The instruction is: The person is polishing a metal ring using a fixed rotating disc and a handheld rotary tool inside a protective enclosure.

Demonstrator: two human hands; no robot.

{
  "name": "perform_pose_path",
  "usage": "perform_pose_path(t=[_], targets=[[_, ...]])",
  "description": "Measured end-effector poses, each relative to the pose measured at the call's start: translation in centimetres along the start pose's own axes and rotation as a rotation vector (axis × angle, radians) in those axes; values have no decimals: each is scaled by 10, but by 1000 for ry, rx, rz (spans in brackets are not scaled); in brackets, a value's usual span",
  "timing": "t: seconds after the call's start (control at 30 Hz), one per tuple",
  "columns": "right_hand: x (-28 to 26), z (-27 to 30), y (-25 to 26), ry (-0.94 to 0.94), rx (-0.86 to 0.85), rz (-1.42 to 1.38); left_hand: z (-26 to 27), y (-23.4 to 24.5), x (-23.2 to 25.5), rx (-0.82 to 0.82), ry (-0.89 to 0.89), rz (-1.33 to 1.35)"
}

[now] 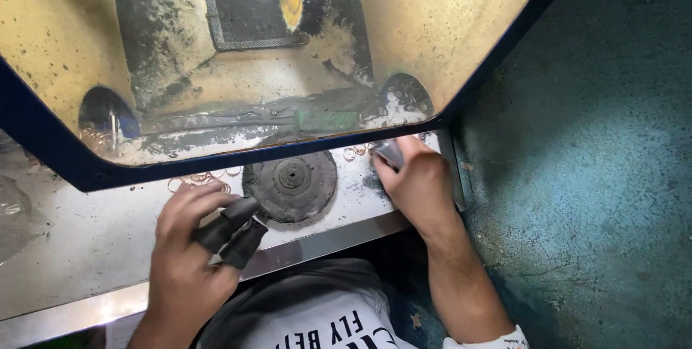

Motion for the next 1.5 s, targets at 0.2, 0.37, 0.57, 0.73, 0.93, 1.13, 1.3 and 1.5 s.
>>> perform_pose_path(t=[0.2, 0.37, 0.57, 0.73, 0.93, 1.13, 1.3, 1.5], targets=[[-8, -9, -8, 113, 78, -3, -1, 8, 5, 36, -26, -37], [-3, -3, 1, 33, 75, 28, -4, 8, 6, 36, -31, -23], [-42, 16, -5, -17, -155, -278, -7, 11, 7, 38, -43, 1], [-91, 33, -31, 269, -182, -160, -4, 7, 8, 8, -53, -16], [-84, 37, -23, 248, -87, -173, -8, -21, 7, -121, -18, -4], [-74, 37, -17, 162, -36, -174, -42, -52, 42, -258, -153, -202], [-76, 34, 0, 215, 20, -391, -46, -66, 36, -189, -97, -228], [-46, 35, -7, 111, -41, -563, -50, -62, 34, -189, -47, -174]])
Point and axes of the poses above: each hand's wrist, its own z-axis away from the middle knuckle, its own y-axis out of the back of the hand, x = y × z, the point moved 10 cm from there along -z, towards the middle knuckle, and after that the axes turned 13 degrees about -x, right-handed, at the moved point
